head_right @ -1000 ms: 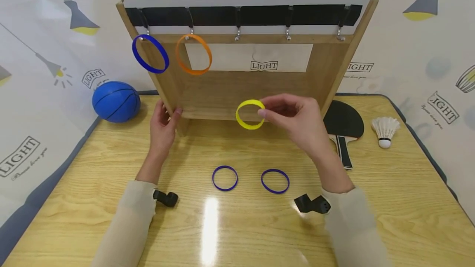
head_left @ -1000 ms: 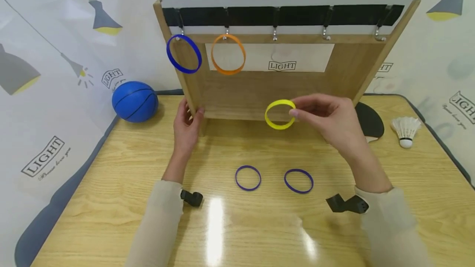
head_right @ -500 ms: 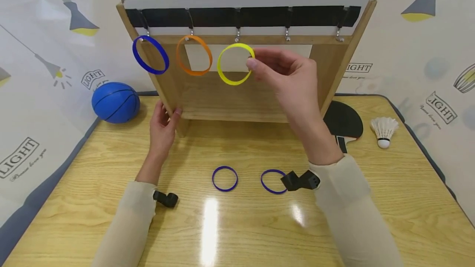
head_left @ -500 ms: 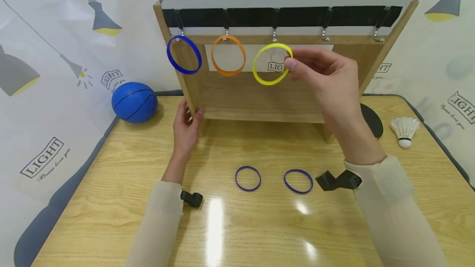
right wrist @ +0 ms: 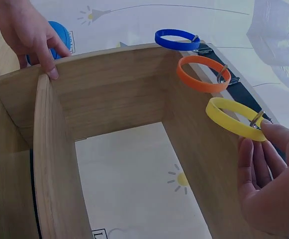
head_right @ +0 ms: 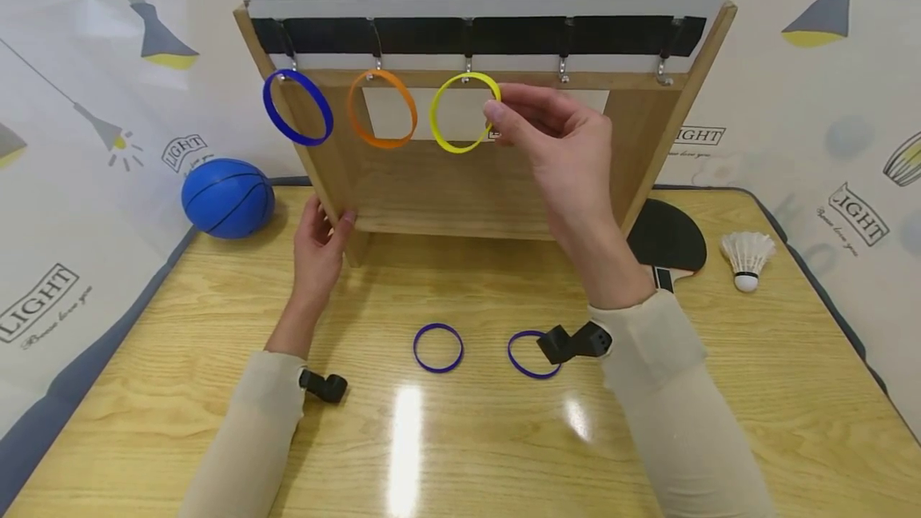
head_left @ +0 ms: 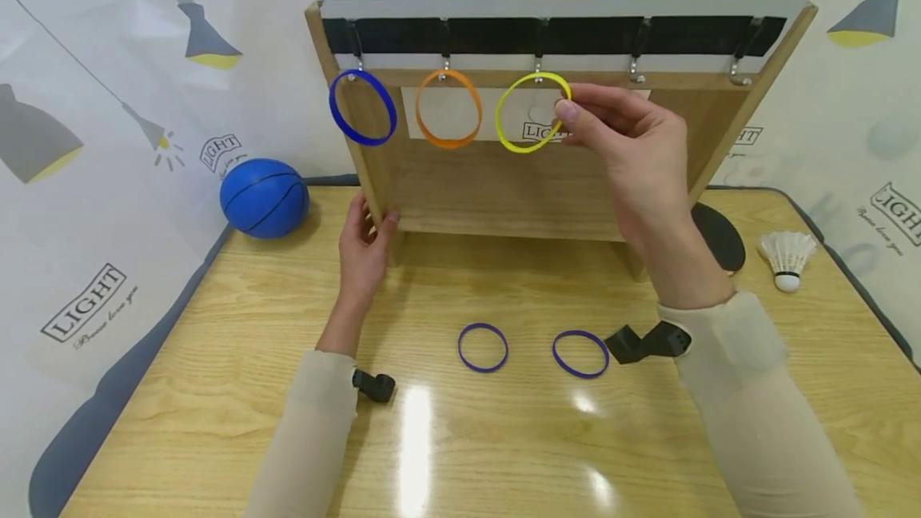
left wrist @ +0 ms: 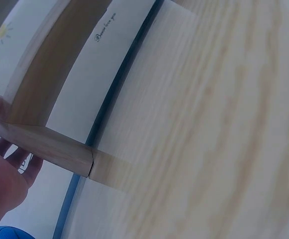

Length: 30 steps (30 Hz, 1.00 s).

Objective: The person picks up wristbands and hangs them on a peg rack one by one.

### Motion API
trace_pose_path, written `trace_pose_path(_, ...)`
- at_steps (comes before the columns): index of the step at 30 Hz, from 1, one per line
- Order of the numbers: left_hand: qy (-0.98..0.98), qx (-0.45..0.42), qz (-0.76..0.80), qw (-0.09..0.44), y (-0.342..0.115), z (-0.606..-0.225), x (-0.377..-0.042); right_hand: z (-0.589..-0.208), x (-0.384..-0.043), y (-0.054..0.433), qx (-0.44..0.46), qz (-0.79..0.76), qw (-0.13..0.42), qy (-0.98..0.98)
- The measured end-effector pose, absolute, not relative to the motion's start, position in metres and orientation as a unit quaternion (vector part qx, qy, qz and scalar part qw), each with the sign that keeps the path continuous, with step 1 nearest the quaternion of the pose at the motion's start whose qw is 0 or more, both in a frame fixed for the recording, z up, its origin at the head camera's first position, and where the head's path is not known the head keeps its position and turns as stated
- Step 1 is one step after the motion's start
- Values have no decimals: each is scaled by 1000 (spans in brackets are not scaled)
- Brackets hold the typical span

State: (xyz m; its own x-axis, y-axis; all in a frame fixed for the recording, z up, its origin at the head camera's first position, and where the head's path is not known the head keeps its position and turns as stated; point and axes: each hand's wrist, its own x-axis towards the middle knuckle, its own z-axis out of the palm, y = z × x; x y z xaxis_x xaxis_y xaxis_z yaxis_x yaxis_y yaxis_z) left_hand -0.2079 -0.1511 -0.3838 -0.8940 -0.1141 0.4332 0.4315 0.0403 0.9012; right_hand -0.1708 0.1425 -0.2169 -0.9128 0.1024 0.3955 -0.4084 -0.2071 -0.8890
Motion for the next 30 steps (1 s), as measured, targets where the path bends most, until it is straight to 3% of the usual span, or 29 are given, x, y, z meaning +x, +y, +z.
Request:
trace_pose_path(21,-694,-122,-679,205,-150,-384,-207,-229,-163,158,119,731,147,-656)
trace_pose_path(30,-691,-118,-683,205,-150,-385,-208,-253,-147,178,95,647,106,-749)
